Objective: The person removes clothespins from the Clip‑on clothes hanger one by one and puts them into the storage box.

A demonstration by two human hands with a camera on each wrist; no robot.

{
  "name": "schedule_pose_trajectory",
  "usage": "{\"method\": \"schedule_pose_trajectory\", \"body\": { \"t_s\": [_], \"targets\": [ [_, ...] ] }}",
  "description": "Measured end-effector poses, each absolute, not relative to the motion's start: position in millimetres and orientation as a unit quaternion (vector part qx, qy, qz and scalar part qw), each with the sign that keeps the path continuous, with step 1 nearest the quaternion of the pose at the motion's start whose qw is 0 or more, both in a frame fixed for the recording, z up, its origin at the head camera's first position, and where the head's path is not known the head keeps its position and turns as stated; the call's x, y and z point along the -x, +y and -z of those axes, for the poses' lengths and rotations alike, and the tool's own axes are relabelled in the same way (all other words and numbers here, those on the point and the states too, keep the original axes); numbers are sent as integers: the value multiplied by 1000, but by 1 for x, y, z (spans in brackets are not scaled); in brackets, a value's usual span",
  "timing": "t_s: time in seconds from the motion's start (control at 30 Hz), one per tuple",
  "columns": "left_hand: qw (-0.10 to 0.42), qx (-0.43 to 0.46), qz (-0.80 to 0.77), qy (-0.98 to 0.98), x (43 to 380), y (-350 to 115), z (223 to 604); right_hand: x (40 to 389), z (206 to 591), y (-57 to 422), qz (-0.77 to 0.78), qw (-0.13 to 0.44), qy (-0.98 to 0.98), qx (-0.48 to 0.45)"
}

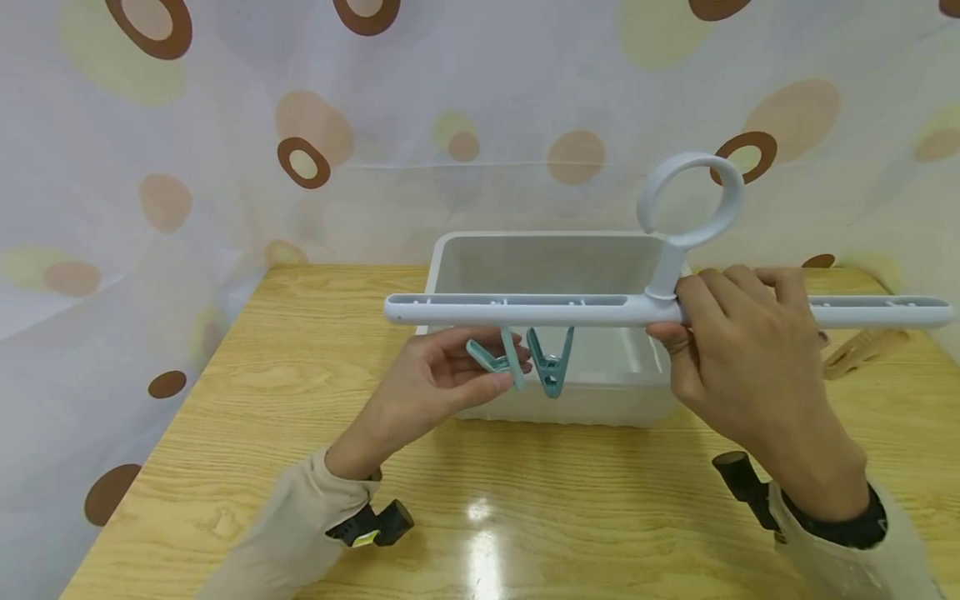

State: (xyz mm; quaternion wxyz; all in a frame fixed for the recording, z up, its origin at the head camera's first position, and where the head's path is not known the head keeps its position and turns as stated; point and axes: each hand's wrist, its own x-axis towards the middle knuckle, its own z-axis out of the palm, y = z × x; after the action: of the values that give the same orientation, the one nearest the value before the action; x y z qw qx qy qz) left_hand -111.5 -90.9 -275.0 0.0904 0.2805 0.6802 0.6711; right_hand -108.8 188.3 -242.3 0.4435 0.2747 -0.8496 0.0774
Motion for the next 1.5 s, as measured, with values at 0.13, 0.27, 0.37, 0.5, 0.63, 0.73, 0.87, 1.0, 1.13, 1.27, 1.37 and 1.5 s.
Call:
{"method": "schedule_pose_trajectory", "body": {
  "t_s": [0.13, 0.27, 0.37, 0.5, 0.63, 0.73, 0.87, 1.0, 1.13, 1.27, 1.37, 1.5],
  "targets": [
    [63, -296, -668, 680, 114, -88, 280, 108, 244, 185, -85, 439, -849, -281],
    [55, -324, -689, 646, 117, -86, 283, 107, 245, 183, -91, 440, -847, -286],
    [59, -343, -701, 623, 118, -86, 285, 106, 244, 183, -91, 440, -846, -287],
    [59, -350, -698, 623, 118, -86, 285, 105, 243, 183, -78, 435, -851, -283],
    [58, -353, -701, 617, 118, -87, 286, 104, 242, 185, -66, 428, -857, -280],
    [62, -347, -706, 614, 118, -89, 286, 104, 242, 185, -73, 435, -852, -281],
    [55, -340, -705, 620, 117, -92, 287, 104, 242, 185, -84, 445, -846, -281],
    [-29, -366, -674, 641, 117, -92, 289, 103, 243, 186, -85, 445, -847, -278],
    [-188, -388, -567, 702, 119, -91, 292, 103, 244, 186, -77, 445, -850, -271],
    [-293, -380, -456, 749, 120, -91, 295, 105, 247, 186, -65, 449, -850, -267],
    [-354, -382, -391, 759, 119, -90, 297, 105, 248, 185, -60, 451, -850, -268],
    [-445, -381, -310, 749, 115, -88, 298, 105, 248, 184, -64, 453, -848, -267]
  ]
}}
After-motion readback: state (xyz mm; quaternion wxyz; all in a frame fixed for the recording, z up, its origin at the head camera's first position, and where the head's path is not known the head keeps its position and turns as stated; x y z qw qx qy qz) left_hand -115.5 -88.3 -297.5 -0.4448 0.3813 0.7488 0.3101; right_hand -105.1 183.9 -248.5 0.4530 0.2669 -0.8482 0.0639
